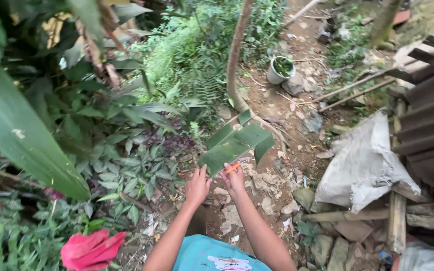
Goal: Gathering leaves from different plants in an outdoor garden using scissors.
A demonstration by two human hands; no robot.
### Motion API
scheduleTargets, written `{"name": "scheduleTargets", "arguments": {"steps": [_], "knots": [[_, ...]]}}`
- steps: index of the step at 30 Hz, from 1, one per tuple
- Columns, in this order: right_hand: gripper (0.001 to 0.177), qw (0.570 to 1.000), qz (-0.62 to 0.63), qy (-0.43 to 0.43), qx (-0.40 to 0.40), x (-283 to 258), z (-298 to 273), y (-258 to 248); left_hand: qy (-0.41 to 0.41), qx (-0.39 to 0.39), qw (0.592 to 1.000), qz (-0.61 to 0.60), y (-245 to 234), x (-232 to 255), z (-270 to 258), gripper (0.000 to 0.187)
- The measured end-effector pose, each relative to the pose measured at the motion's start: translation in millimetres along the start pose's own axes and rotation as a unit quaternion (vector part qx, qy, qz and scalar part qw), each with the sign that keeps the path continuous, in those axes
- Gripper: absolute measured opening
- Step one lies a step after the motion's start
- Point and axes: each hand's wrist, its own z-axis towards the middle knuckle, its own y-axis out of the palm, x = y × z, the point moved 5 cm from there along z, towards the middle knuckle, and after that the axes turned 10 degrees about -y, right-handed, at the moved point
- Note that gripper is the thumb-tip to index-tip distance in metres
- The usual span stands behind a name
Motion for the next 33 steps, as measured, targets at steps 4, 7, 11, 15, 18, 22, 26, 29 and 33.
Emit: {"name": "scheduleTargets", "arguments": {"steps": [4,7,11,15,18,22,26,29,33], "knots": [[0.038,1.0,-0.006,0.0,0.025,8,42,-17,0.101,0.05,0.993,-0.034,31,11,37,0.054],[0.038,0.999,-0.033,0.011,0.023,11,82,-22,0.102,0.046,0.993,-0.036,38,33,78,0.043],[0.042,0.997,-0.067,0.042,0.011,12,150,-18,0.105,0.036,0.993,-0.031,57,48,147,0.037],[0.05,0.994,-0.094,0.06,0.022,8,215,-7,0.123,0.035,0.992,0.011,75,62,218,0.027],[0.052,0.993,-0.093,0.069,0.027,-5,252,8,0.15,0.025,0.988,0.019,72,81,263,0.033],[0.052,0.991,-0.098,0.081,0.028,-18,304,28,0.137,0.011,0.99,0.039,75,96,317,0.039],[0.051,0.989,-0.107,0.099,0.03,-26,330,36,0.147,-0.02,0.987,0.064,77,113,347,0.046],[0.05,0.988,-0.107,0.111,0.02,-24,352,41,0.149,-0.022,0.985,0.084,81,117,369,0.046],[0.048,0.986,-0.123,0.117,0.0,-14,385,34,0.164,0.001,0.981,0.104,98,112,397,0.044]]}}
